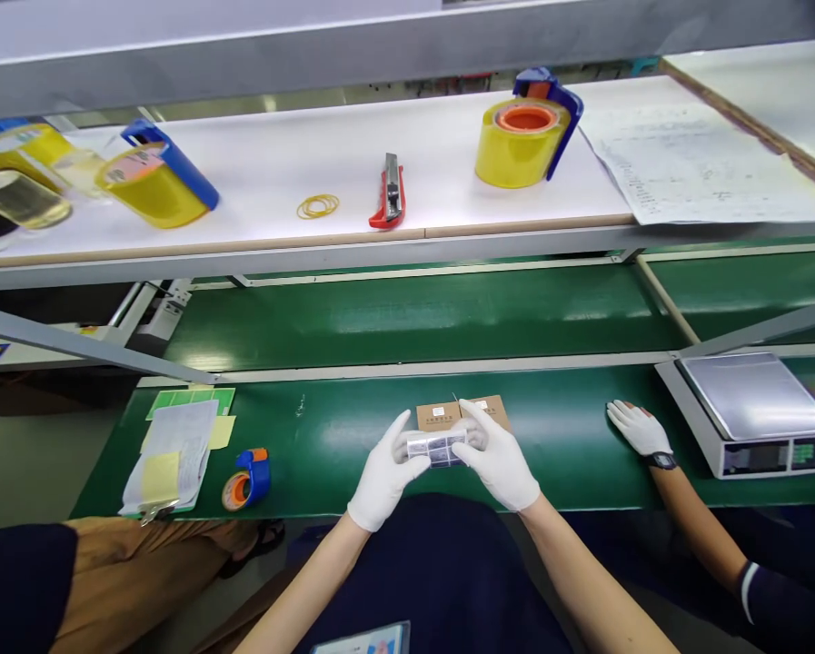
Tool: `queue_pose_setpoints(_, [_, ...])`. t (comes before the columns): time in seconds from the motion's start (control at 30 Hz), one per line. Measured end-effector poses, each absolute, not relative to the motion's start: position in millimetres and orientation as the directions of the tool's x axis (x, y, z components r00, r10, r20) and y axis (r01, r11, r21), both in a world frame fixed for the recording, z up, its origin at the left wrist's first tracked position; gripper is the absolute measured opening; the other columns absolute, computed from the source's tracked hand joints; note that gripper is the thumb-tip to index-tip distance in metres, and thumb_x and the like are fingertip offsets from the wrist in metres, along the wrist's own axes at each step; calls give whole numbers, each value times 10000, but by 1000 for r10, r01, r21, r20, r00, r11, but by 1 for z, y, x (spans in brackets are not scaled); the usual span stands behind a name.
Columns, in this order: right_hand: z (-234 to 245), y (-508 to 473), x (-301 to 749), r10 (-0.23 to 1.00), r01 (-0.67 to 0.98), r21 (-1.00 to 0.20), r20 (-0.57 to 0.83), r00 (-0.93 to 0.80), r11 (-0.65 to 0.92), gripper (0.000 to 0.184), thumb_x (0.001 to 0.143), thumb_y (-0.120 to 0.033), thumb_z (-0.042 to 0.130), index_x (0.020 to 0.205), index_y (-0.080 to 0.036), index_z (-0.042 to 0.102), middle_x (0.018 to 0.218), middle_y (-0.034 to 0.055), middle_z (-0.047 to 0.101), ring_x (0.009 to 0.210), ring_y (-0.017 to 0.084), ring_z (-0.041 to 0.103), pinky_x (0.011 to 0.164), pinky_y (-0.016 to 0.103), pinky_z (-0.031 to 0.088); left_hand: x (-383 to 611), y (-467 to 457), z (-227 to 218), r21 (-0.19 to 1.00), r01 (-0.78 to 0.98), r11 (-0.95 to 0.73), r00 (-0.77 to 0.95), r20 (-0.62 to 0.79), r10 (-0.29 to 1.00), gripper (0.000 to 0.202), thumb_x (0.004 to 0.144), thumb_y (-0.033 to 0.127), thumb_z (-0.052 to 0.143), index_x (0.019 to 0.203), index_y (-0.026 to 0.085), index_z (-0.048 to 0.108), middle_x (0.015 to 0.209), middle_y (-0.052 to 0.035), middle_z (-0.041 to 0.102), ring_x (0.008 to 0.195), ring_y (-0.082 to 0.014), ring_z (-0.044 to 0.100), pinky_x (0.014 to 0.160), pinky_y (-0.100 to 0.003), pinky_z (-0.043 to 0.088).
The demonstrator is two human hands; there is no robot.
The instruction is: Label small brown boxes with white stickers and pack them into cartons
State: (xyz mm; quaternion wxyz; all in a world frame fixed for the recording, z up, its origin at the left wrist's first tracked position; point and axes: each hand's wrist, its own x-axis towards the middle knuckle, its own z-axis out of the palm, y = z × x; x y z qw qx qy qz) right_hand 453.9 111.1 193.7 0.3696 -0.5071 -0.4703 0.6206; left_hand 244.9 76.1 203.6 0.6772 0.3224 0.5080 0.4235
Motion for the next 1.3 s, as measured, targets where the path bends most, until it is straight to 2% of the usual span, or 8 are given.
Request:
queue_pose_setpoints(0.13, [208,97,454,965,174,-974,-179,-190,-146,644,835,-259,708,1463,-240,565,1093,52,756,953,225,734,877,398,635,237,71,218,896,-146,420,106,-408,907,821,852,336,799,1577,221,433,1040,-62,774,1015,-275,737,906,-412,599])
queue_pose_setpoints(0.2, [214,91,452,976,191,-978,-114,-184,-78,639,823,-243,716,1448,-246,581,1112,52,751,977,225,728,892,389,628,235,69,225,914,-101,394,129,-380,916,660,859,333,782,1476,235,567,1105,-69,778,1040,-276,732,928,-407,593])
queue_pose_setpoints(0.3, [223,85,449,976,175,-982,-98,-192,-64,602,846,-226,687,1440,-241,588,948,16,749,820,188,708,798,355,626,235,66,233,934,-32,357,147,-349,926,442,835,334,793,1258,226,720,1185,-84,778,1073,-295,727,937,-404,589])
queue_pose_setpoints(0.5, [237,75,446,983,182,-982,-75,-168,-44,555,840,-209,678,1391,-256,633,833,-22,731,751,171,680,789,344,614,235,61,235,950,61,305,140,-310,940,177,826,330,792,956,211,794,979,-60,798,938,-268,728,881,-378,580])
queue_pose_setpoints(0.73, [238,67,444,992,183,-979,-108,-62,-95,490,808,-234,732,1295,-241,682,800,-25,766,712,187,716,777,356,641,236,58,235,905,-92,414,236,-384,892,302,893,463,732,1017,196,798,1023,-89,806,966,-308,742,869,-421,588])
queue_pose_setpoints(0.9, [240,67,448,991,379,-916,135,-23,133,467,899,-249,659,1366,-267,650,1025,12,773,856,190,732,875,372,632,240,58,237,879,-176,443,170,-416,894,300,895,460,739,1045,204,785,1026,-85,814,970,-316,755,881,-435,596])
queue_pose_setpoints(1.1, [249,72,448,957,519,-804,263,-126,289,520,990,-203,548,1487,-354,562,996,-5,740,881,189,705,890,365,610,238,61,241,877,-170,449,178,-420,890,274,903,450,733,1016,206,785,1015,-82,813,931,-307,754,898,-453,593])
queue_pose_setpoints(1.3, [242,72,449,872,543,-687,436,-225,483,578,982,-140,568,1494,-409,544,1022,15,743,1011,251,688,942,471,581,239,63,237,891,-158,426,180,-398,899,335,976,479,622,1139,210,738,1148,-90,779,1094,-309,715,942,-417,571])
